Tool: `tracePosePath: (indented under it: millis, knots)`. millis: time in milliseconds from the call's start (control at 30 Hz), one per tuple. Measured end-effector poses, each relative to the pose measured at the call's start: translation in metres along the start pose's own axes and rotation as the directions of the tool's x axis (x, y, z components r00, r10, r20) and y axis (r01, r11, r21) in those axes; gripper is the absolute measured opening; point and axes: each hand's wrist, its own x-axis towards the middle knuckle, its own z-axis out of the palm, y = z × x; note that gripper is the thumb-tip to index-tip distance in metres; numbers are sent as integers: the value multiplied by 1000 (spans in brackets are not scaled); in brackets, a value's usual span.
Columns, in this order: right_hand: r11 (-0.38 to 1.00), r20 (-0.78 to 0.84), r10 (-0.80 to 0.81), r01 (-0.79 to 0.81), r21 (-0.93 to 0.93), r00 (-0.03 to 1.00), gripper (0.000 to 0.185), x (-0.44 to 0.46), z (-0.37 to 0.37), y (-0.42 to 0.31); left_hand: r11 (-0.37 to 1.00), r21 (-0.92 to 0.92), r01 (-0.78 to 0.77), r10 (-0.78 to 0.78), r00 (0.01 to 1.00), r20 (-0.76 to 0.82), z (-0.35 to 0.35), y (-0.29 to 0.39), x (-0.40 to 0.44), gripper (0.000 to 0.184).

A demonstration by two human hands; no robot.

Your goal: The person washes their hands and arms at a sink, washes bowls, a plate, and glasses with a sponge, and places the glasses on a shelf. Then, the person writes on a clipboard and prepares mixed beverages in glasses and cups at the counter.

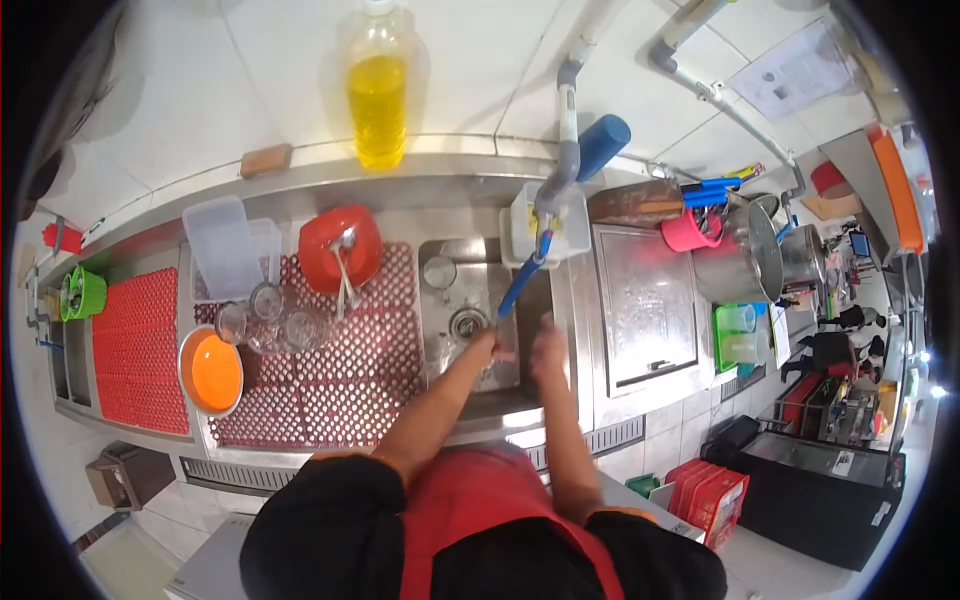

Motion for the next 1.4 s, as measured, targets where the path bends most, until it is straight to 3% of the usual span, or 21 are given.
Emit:
tracePosePath:
  millis: [33,100,200,267,333,400,467,533,567,633,767,867,933,967,1033,1100,1167,1267,1300,1367,1400]
  knots:
    - [995,14,-29,30,-97,999,46,27,1,39,991,131,32,-31,999,-8,3,5,-42,23]
    - [849,252,528,-514,-124,811,39,115,-21,120,955,283,86,-78,996,-40,-2,3,-71,20]
    - [808,290,560,-589,12,776,31,153,-18,165,667,735,-123,113,992,64,-23,8,-80,20]
    - [812,247,553,-581,56,796,23,141,-40,177,-175,967,-185,563,787,253,1,31,-113,29]
    - [862,162,494,-505,35,854,13,129,-59,168,233,682,-693,813,524,254,41,72,-178,29]
    - [773,-15,627,-621,131,779,7,150,-54,180,189,295,-937,946,254,200,70,113,-219,21]
    - [774,270,537,-594,218,799,9,98,-55,147,107,142,-984,944,145,296,86,145,-222,28]
    - [742,305,586,-649,171,751,11,90,-57,135,-51,427,-903,723,262,639,95,177,-247,44]
    - [712,333,625,-691,129,706,14,87,-55,129,-59,436,-898,723,263,639,97,182,-244,44]
    - [748,311,612,-660,69,727,16,60,-44,105,140,236,-962,544,274,793,105,190,-235,51]
    - [745,380,618,-668,-1,688,24,58,-41,85,284,142,-948,530,279,801,111,192,-250,46]
    - [730,422,646,-676,-99,636,26,70,-34,79,331,190,-924,585,359,727,119,187,-239,46]
    - [724,430,668,-665,-184,608,28,94,-32,90,173,308,-935,781,321,535,136,172,-235,43]
    - [708,450,647,-704,-54,616,28,115,-25,103,168,321,-932,795,321,515,145,162,-238,43]
    - [659,471,642,-750,63,604,29,124,-7,114,109,443,-890,977,178,118,152,129,-244,39]
    - [628,497,638,-771,106,588,31,124,14,110,29,262,-965,981,-23,-193,121,102,-217,41]
    - [589,520,634,-793,154,572,32,119,39,108,514,87,-853,766,411,-494,71,63,-182,51]
    - [581,557,609,-796,170,564,32,112,55,125,734,263,-627,669,599,-440,13,20,-121,55]
    - [741,509,541,-666,87,669,30,105,53,124,874,33,-484,432,746,-508,14,20,-111,48]
    - [925,425,365,-373,-68,828,23,155,40,172,933,-208,-292,158,856,-492,4,17,-84,42]
    - [930,413,355,-363,-63,838,23,154,22,171,962,-239,-130,67,964,-256,-10,13,-58,41]
